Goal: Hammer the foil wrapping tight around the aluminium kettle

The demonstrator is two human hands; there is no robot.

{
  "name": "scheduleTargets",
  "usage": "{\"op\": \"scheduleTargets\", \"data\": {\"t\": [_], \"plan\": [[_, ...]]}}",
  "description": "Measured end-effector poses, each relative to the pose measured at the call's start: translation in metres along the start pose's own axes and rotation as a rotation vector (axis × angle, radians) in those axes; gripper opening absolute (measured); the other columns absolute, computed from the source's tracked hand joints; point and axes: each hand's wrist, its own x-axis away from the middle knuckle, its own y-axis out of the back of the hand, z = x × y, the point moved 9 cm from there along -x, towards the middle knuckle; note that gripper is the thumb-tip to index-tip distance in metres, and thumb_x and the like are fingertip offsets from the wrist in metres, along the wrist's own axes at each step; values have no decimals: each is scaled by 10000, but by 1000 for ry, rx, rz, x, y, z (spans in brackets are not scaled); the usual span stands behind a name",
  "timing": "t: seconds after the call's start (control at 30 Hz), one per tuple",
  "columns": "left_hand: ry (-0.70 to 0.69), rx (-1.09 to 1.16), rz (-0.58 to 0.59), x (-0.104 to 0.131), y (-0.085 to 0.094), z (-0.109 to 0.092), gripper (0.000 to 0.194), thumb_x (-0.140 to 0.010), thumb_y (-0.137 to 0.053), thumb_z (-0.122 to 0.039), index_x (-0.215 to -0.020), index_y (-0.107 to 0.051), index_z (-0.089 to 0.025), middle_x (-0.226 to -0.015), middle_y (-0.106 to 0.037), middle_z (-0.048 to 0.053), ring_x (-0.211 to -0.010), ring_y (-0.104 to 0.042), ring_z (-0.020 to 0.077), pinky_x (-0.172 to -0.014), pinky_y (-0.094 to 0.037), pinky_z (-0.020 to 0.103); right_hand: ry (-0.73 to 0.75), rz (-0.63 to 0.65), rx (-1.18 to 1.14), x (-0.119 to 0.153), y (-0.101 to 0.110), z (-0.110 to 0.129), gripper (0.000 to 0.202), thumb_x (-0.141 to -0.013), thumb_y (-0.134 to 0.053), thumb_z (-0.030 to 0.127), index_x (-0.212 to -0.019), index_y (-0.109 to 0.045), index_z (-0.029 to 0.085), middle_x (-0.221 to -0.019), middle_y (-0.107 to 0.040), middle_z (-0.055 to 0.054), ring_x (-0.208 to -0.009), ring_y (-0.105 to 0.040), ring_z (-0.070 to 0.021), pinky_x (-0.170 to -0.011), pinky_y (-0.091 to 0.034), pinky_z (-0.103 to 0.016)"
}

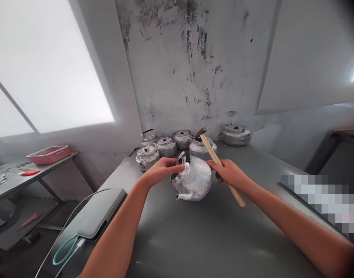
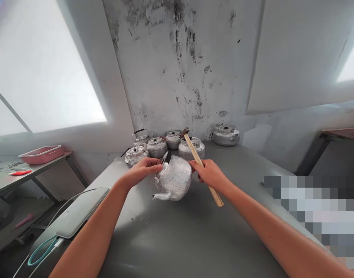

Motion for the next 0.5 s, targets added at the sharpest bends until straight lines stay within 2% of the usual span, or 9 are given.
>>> {"op": "scheduleTargets", "data": {"t": [0.1, 0.17, 0.23, 0.3, 0.4, 0.5], "plan": [[-11, 17, -39, 2, 2, -6, 319, -849, -654, -462, -781, -578, -160, -761, -494, 5, -708, -451, 134, -662, -362, 251, 15, -1, -12, -2, 1, -3, 390, -889, -557, 520, -877, -735, 174, -546, -530, 9, -495, -494, -128, -515, -397, -264], [-7, 7, -96, 5, 10, -8, 281, -857, -600, -437, -820, -599, -159, -796, -520, 21, -748, -484, 155, -690, -393, 261, 37, -2, -40, -3, 2, -1, 402, -892, -554, 527, -920, -740, 172, -652, -590, -13, -518, -494, -118, -527, -424, -264], [10, -62, -158, 8, 19, -9, 319, -880, -556, -463, -800, -606, -158, -769, -511, 17, -726, -477, 154, -663, -385, 262, 63, 9, -72, -3, 3, 2, 445, -899, -539, 560, -896, -742, 164, -724, -606, -27, -533, -486, -109, -542, -450, -265], [29, -172, -191, 10, 24, -11, 387, -888, -568, -525, -783, -624, -156, -737, -506, 4, -682, -450, 138, -609, -344, 257, 84, 28, -88, -3, 2, 5, 504, -899, -526, 607, -803, -731, 156, -703, -583, -26, -532, -481, -107, -543, -457, -266], [49, -274, -178, 12, 22, -14, 416, -841, -653, -572, -854, -686, -157, -732, -543, -5, -647, -438, 124, -570, -303, 254, 90, 44, -83, -2, 1, 8, 543, -890, -526, 651, -750, -711, 160, -662, -561, -16, -519, -489, -108, -529, -441, -265], [47, -205, -157, 12, 16, -15, 422, -838, -668, -559, -963, -707, -157, -755, -575, 3, -654, -465, 131, -572, -306, 253, 72, 27, -66, -1, 3, 7, 532, -881, -535, 667, -820, -714, 170, -658, -555, -6, -515, -483, -107, -523, -432, -263]]}}
